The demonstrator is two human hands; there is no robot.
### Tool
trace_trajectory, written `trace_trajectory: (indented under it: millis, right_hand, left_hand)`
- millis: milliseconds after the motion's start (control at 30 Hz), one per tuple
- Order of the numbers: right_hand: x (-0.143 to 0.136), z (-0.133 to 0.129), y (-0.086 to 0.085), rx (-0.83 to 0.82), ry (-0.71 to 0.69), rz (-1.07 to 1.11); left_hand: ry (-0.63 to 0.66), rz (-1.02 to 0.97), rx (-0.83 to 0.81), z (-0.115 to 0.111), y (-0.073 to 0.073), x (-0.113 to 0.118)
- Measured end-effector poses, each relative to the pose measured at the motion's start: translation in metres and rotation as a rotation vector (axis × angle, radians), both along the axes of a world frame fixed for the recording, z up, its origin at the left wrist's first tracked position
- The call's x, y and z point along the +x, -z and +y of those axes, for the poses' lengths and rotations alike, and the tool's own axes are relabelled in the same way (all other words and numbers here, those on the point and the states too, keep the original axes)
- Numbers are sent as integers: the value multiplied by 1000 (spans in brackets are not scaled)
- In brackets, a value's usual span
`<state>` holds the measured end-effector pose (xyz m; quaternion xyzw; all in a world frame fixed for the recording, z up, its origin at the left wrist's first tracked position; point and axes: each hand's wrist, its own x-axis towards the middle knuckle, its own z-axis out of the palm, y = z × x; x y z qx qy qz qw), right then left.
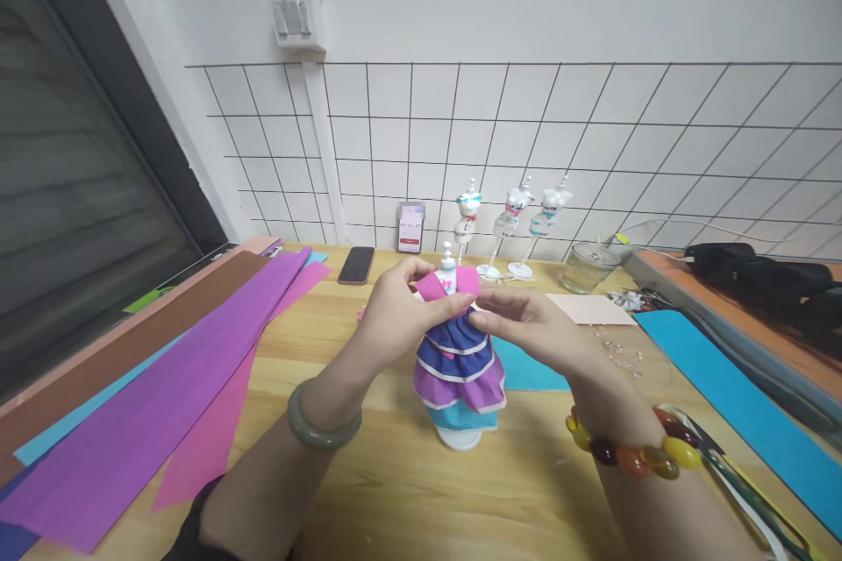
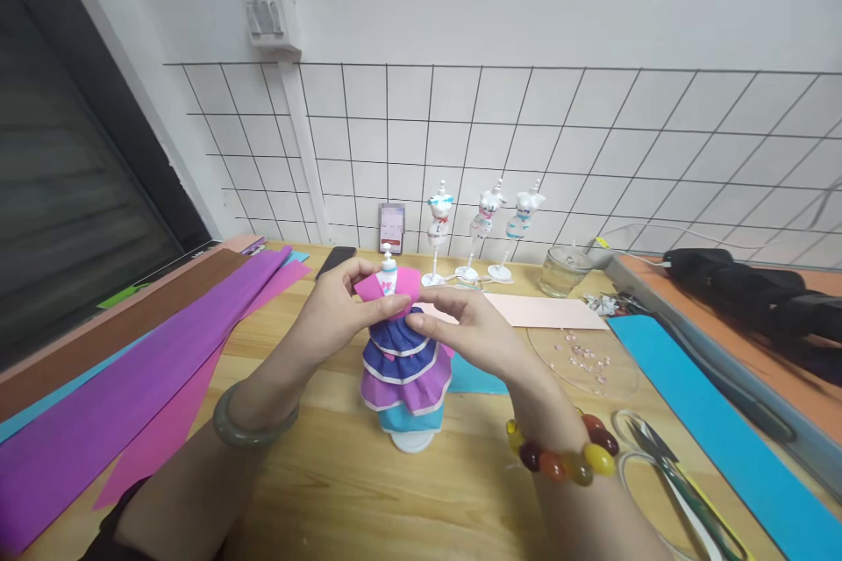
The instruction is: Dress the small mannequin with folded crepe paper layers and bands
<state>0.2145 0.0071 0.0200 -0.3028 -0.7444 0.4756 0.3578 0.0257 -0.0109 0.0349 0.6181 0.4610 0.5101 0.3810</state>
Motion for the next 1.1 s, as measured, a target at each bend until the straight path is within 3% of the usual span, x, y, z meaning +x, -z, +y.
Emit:
trace_trajectory:
  millis: [233, 367, 533, 700, 900, 1100]
  right_hand:
    - [-1, -3, -2, 84, 19, -165]
    - [5, -4, -9, 41, -65, -117]
    - [-3, -5, -3, -66, -67, -46]
    - [-9, -4, 3, -183, -51, 47]
    - [9, 7, 5, -193, 81, 195]
    - [19, 9, 1, -246, 40, 356]
  left_hand:
    - [-9, 35, 14, -1, 2, 2]
    - [32, 1, 12, -6, 1, 7]
    - [0, 1, 31, -8, 1, 10]
    - [-24, 64, 116, -5, 7, 8]
    - [24, -9, 265, 7, 15, 4]
    - [122, 204, 532, 0, 10, 5]
